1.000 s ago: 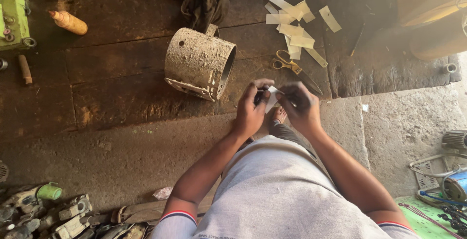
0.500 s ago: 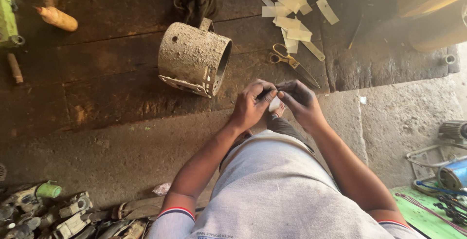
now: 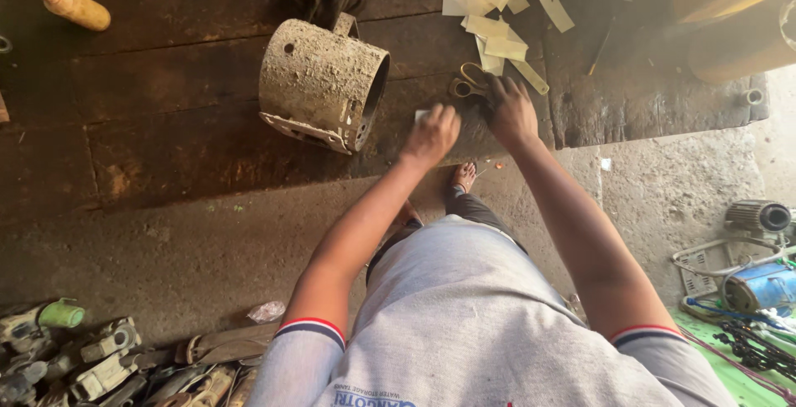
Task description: The person repeatedly cuts small rectangular pieces of tape with scissors and applies them to the exterior surface of a cylindrical metal motor housing. The person rotates the housing to access different areas and continues applying tape pieces one at a time.
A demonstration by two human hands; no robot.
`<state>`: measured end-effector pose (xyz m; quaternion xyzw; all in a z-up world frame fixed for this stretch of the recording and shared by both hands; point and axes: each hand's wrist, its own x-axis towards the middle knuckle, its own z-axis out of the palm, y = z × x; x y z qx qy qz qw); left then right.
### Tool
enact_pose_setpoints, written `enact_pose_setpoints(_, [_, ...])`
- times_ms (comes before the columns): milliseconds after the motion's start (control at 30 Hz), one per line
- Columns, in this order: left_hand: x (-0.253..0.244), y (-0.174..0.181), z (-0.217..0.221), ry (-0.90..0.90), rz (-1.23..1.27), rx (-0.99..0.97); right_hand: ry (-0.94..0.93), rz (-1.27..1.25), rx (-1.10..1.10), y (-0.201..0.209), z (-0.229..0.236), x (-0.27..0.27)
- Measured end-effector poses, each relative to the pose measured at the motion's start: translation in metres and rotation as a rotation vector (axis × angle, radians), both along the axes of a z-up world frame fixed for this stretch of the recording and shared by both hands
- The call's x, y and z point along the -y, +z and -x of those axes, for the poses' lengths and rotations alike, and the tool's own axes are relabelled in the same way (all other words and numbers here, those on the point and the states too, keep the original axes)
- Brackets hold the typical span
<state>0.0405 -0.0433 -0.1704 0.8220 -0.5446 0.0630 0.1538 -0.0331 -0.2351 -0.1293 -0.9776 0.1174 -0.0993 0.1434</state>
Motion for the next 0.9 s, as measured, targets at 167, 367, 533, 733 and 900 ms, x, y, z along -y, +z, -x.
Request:
enact_pose_setpoints(167, [-0.024, -0.031, 0.037, 0.09, 0.041, -0.075, -0.049, -0.144, -0.21, -0.03, 0.008, 0.004])
enact_pose_setpoints(367, [-0.027, -0.022, 0.046, 0.206, -0.004, -0.149, -0.089, -0.222, -0.201, -0.046, 0.028, -0.029])
enact_pose_setpoints(533, [-0.022, -0.025, 0.044, 0.203, -0.113, -0.181, 0.092, 0.216, -0.106, -0.057, 0.007, -0.025])
enact_pose_setpoints(733, [-0.028, -0.021, 0.053, 0.182, 0.002, -0.08, 0.082, 0.011, -0.728, -0.05, -0.02, 0.011])
enact_pose_setpoints(900, [-0.03, -0.005, 0.054, 0.198, -0.08, -0.192, 0.056, -0.127, -0.385, -0.037, 0.006, -0.016])
